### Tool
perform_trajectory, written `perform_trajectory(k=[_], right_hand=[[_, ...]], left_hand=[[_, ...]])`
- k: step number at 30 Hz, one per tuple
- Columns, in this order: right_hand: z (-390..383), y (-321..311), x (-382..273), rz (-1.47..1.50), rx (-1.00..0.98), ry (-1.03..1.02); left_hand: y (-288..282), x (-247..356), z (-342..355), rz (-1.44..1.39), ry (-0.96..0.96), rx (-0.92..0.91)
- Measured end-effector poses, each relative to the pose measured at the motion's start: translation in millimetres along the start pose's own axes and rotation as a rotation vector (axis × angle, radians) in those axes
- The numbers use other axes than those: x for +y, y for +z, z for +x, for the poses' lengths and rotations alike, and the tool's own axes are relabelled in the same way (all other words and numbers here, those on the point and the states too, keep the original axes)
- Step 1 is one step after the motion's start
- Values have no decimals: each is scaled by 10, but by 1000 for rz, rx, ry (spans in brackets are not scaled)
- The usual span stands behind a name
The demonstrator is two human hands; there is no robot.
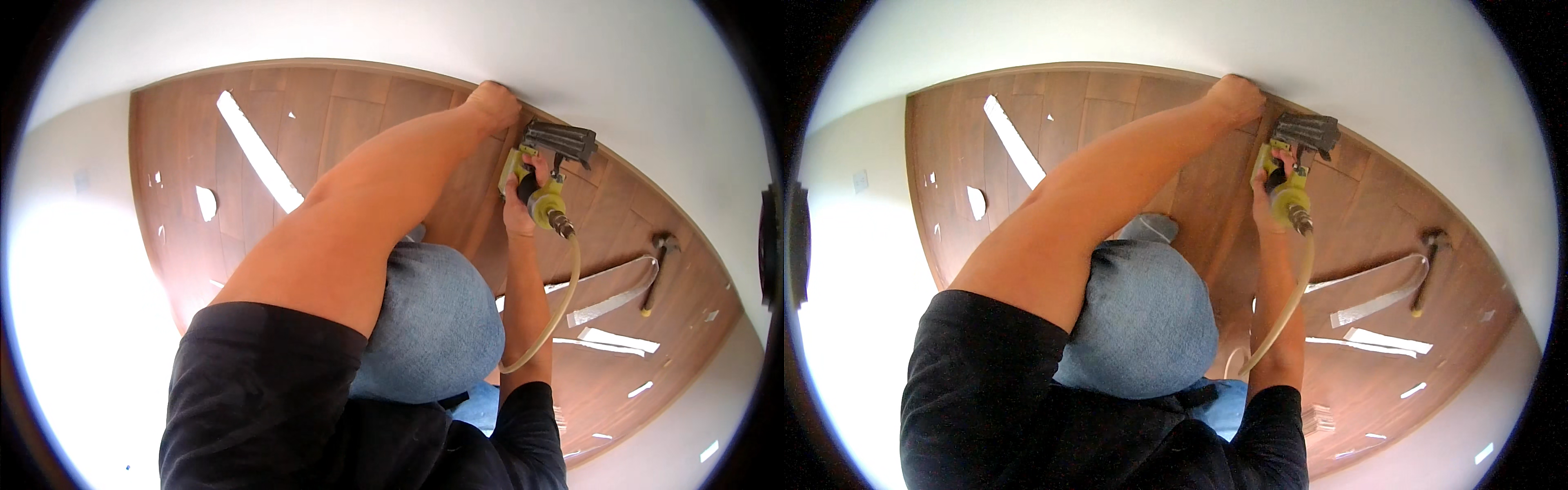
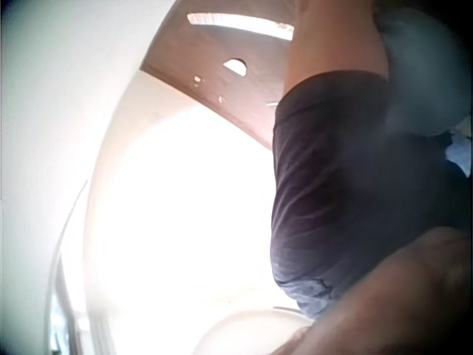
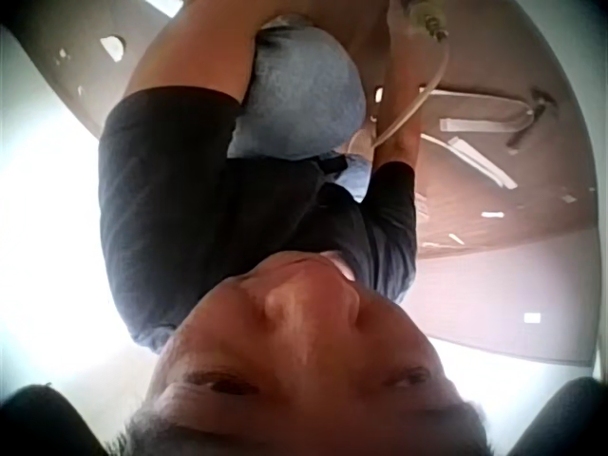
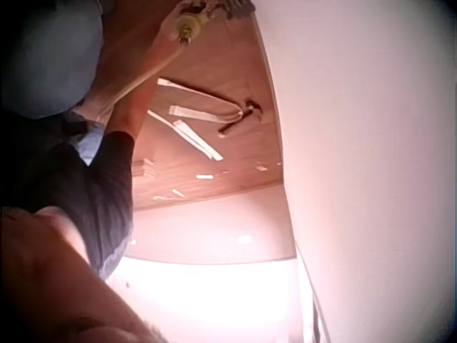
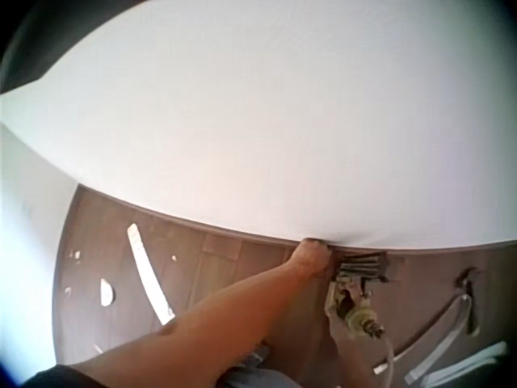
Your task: The person installs baseboards along the wall, using a nail gun and a hammer to secure the trim pieces and checking the fit by hand.
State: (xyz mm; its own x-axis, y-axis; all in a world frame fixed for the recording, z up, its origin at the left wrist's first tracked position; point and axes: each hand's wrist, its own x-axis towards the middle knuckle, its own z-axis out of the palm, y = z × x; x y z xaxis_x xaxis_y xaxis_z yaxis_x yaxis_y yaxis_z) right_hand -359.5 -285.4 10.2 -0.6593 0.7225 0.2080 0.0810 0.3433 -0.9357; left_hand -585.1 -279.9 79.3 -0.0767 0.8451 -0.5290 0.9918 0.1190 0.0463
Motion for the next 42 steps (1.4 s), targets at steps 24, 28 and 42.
perform_trajectory(k=[24, 28, 42], right_hand=[[33, -19, -57, -64, -1, 38], [18, -22, -109, -76, -9, 80], [-134, 34, 82, 90, 35, 95]], left_hand=[[-81, 23, -6, -29, -15, -50], [-119, 54, -81, 2, -39, -48], [-23, -17, 2, -40, -55, -6]])
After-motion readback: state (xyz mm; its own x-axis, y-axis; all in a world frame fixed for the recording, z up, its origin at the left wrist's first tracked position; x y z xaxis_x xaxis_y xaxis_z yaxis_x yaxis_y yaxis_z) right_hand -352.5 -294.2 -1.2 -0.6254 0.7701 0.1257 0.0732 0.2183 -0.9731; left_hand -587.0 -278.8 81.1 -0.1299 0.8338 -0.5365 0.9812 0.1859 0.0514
